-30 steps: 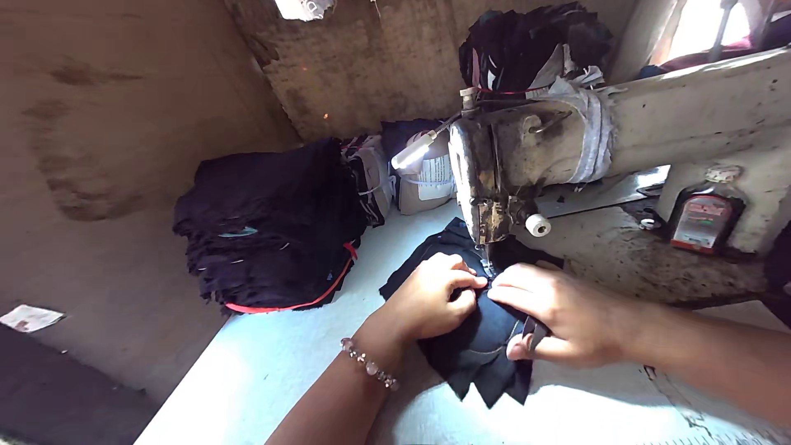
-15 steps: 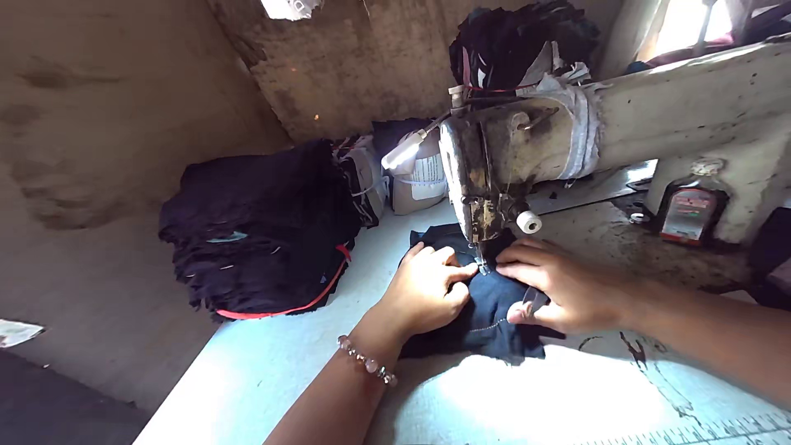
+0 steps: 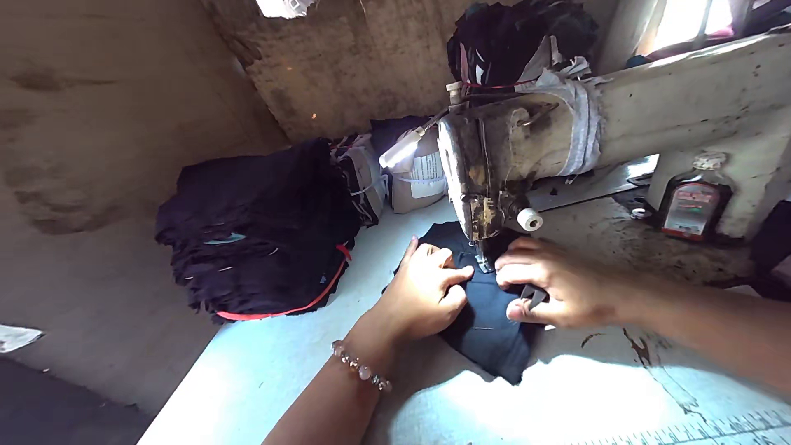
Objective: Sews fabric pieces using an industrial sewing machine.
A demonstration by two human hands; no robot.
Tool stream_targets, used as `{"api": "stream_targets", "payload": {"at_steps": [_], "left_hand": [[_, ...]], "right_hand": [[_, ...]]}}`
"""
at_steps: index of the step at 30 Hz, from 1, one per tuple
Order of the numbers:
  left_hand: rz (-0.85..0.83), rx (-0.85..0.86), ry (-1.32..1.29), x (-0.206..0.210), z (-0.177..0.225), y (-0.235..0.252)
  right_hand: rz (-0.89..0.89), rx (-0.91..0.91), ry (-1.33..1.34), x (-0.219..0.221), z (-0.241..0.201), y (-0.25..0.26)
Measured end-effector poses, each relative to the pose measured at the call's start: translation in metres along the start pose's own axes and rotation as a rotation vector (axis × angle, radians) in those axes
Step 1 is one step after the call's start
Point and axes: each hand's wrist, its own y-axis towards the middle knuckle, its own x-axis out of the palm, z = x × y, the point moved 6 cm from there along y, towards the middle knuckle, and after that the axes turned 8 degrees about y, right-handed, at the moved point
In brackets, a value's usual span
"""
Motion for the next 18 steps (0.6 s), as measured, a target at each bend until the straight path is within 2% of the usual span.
{"api": "stream_targets", "payload": {"at_steps": [3, 7, 9, 12, 15, 18], "left_hand": [[-0.074, -0.045, -0.03, 0.0, 0.004, -0.003], [-0.119, -0.056, 0.058, 0.0, 0.015, -0.006], [-0.159, -0.108, 0.123, 0.003, 0.023, -0.005], [-0.153, -0.19, 0.204, 0.01, 0.032, -0.004], [-0.14, -0.256, 0.213, 0.016, 0.031, -0.001], [-0.132, -0.331, 0.175, 0.019, 0.024, 0.004]], "right_hand": [[-0.022, 0.019, -0.089, -0.007, 0.011, 0.0], [-0.04, 0.081, -0.19, -0.013, 0.018, -0.003], [0.066, -0.044, -0.212, -0.01, 0.009, -0.007], [0.074, -0.217, -0.058, 0.003, -0.015, -0.01], [0.092, -0.232, -0.065, 0.01, -0.016, -0.012], [0.115, -0.156, -0.144, 0.008, -0.008, -0.013]]}}
